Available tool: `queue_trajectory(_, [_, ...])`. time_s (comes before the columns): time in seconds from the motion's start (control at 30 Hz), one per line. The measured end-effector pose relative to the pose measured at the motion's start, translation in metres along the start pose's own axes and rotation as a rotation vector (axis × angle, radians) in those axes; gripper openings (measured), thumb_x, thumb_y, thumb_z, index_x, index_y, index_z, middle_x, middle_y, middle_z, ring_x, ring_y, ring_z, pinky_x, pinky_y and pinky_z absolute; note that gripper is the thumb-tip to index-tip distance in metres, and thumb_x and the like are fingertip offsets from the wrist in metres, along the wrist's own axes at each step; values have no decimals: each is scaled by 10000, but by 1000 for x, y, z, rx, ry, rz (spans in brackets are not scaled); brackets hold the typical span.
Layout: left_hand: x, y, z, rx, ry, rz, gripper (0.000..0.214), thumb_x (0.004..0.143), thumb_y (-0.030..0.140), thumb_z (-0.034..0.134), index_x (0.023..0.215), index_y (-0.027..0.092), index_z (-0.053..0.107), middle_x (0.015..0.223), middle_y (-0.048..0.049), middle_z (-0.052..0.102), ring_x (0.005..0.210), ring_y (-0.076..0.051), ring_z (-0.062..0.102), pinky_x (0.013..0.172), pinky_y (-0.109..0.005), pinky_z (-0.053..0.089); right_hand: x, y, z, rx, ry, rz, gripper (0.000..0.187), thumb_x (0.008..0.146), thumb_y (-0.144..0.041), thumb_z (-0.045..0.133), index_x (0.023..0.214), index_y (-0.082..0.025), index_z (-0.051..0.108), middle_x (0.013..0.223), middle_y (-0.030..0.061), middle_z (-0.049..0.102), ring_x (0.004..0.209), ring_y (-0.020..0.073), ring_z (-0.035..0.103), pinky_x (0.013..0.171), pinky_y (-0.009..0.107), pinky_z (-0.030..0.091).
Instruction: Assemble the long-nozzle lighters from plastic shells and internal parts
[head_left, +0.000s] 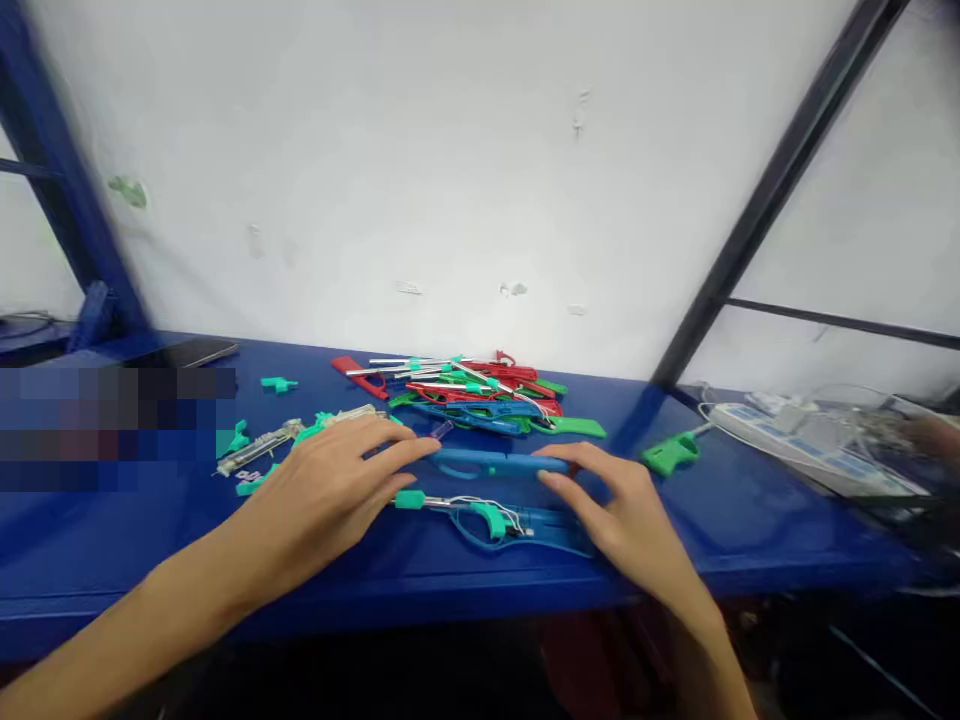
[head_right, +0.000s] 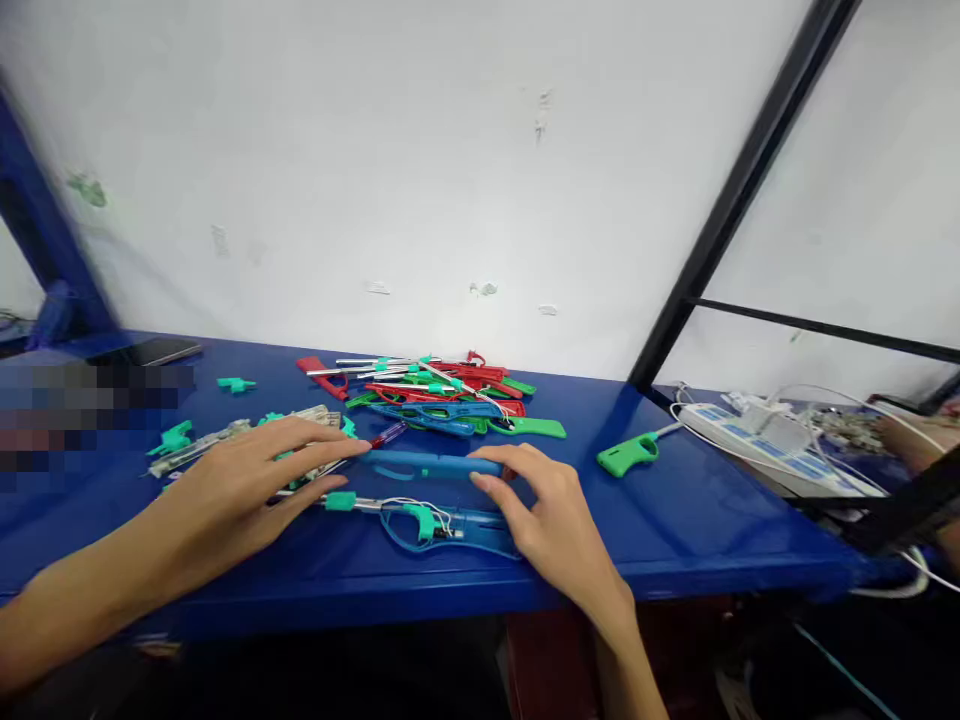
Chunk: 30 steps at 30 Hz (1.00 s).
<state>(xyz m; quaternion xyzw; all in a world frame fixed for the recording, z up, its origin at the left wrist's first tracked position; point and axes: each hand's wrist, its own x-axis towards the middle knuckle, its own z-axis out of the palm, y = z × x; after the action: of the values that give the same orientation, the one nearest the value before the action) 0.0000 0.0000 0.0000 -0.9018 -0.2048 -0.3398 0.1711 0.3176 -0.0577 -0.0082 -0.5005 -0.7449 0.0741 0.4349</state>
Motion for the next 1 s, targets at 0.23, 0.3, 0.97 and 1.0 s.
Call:
queue_trajectory(0.23, [1,9,-10,44,113,103,276,1060,59,509,1279,157,646,1102,-105,718,941,-227,669,786,-355,507,-8,-2,-9,69,33,61,220,1004,-412,685,1184,-326,779,965,-6,768,831,197,691,750,307,545])
queue_trajectory(0.3, [1,10,-8,39,94,92,233,1063,92,538,1257,155,652,1052,-93,721,908,-230,661,774,-364,506,-8,-2,-9,89,2,43,260,975,-419,735,1224,-351,768,1083,-1,772,947,213,705,810,315,560])
queue_trajectory(0.97, [2,31,0,-8,9,-100,335,1114,256,476,1401,138,605,1182,-123,753,1046,-273,693,934,-430,547,-4,6,0,-112,58,59,302,1082,-443,537,1275,-319,733,1291,29,761,1237,283,664,1084,446,464])
queue_trajectory(1.0, [2,33,1,-36,-17,-93,311,1115,246,468,1357,148,636,1177,-113,754,1058,-272,688,963,-441,540,-4,8,1,-109,69,78,317,1082,-452,532,1286,-309,728,1305,38,753,1245,285,661,1089,447,462])
